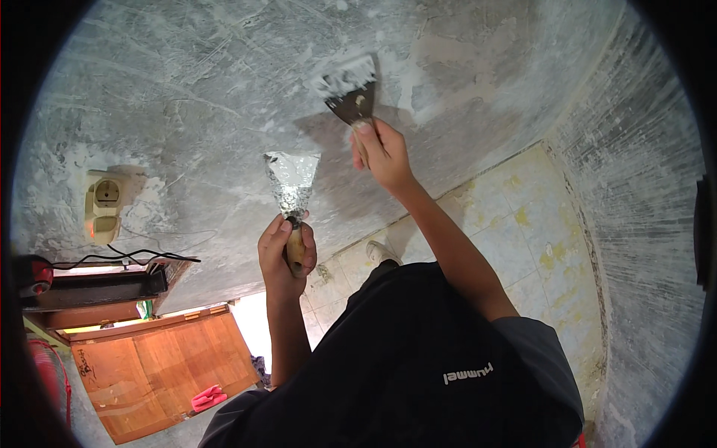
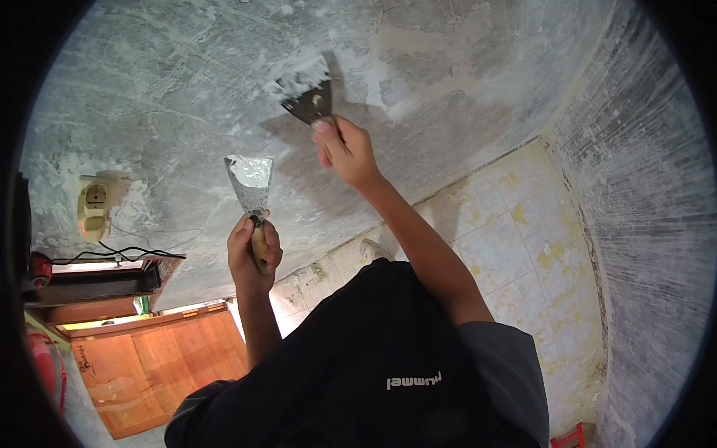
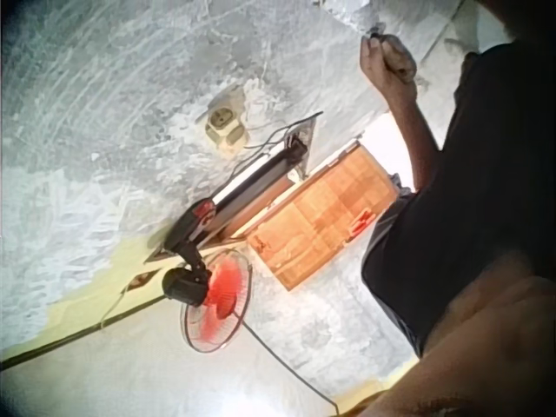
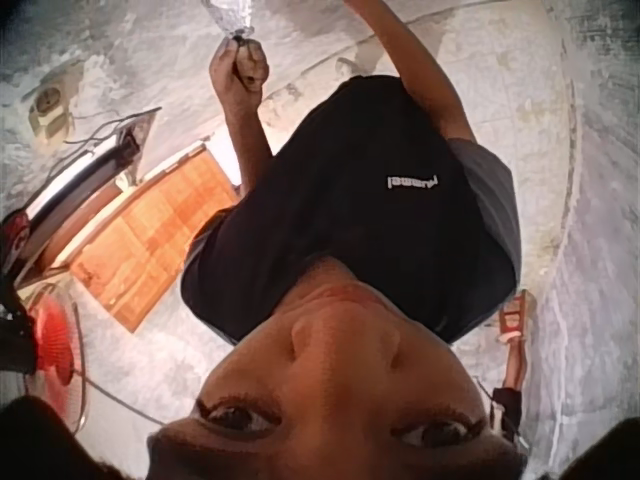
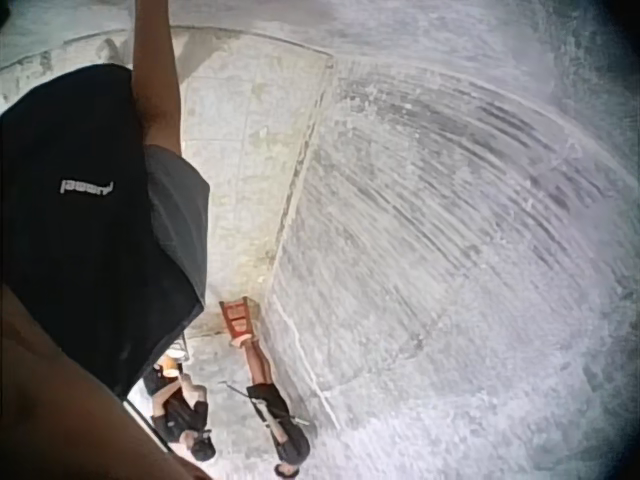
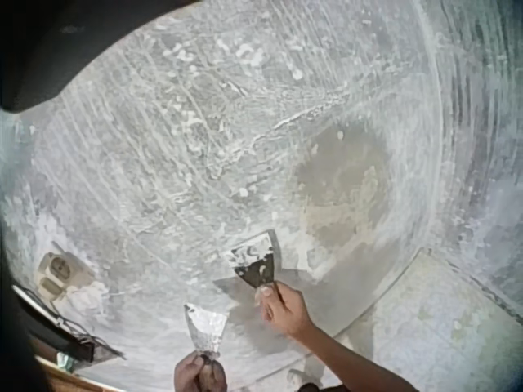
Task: The person applies putty to a wall using putty knives.
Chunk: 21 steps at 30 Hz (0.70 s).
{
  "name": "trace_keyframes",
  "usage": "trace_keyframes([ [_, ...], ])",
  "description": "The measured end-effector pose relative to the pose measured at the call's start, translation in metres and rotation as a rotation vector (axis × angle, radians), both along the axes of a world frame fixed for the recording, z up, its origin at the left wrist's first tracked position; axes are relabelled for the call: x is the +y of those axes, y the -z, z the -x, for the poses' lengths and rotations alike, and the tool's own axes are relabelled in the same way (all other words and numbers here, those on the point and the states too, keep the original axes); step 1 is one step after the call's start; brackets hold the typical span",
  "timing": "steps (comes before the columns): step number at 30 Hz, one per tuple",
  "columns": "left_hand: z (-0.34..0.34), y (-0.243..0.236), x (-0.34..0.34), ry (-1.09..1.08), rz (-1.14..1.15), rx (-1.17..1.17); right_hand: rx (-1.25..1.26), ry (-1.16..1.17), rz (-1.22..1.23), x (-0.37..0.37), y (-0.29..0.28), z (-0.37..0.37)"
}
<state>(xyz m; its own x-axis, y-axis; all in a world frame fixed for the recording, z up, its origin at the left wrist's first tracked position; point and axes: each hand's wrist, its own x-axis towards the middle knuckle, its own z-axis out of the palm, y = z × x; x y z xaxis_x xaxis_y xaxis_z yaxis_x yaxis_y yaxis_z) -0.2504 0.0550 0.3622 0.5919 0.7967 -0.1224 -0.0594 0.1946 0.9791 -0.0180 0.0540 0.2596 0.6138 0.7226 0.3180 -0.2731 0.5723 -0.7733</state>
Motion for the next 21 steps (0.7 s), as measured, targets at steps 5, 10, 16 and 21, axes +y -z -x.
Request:
trace_keyframes([
  [5, -0.004, -0.007, 0.003, 0.0, -0.036, 0.014, -0.029, -0.041, 0.117, 0.006, 0.033, -0.004],
  [10, -0.004, -0.006, 0.007, 0.0, -0.023, -0.069, -0.021, -0.053, 0.231, -0.049, 0.121, 0.004],
  [16, -0.019, 0.02, 0.005, -0.026, 0.095, -0.031, 0.067, -0.116, 0.436, -0.126, 0.138, 0.008],
  [21, -0.037, 0.041, -0.006, 0.021, 0.134, 0.012, 0.006, -0.054, 0.477, -0.16, 0.099, -0.01],
])
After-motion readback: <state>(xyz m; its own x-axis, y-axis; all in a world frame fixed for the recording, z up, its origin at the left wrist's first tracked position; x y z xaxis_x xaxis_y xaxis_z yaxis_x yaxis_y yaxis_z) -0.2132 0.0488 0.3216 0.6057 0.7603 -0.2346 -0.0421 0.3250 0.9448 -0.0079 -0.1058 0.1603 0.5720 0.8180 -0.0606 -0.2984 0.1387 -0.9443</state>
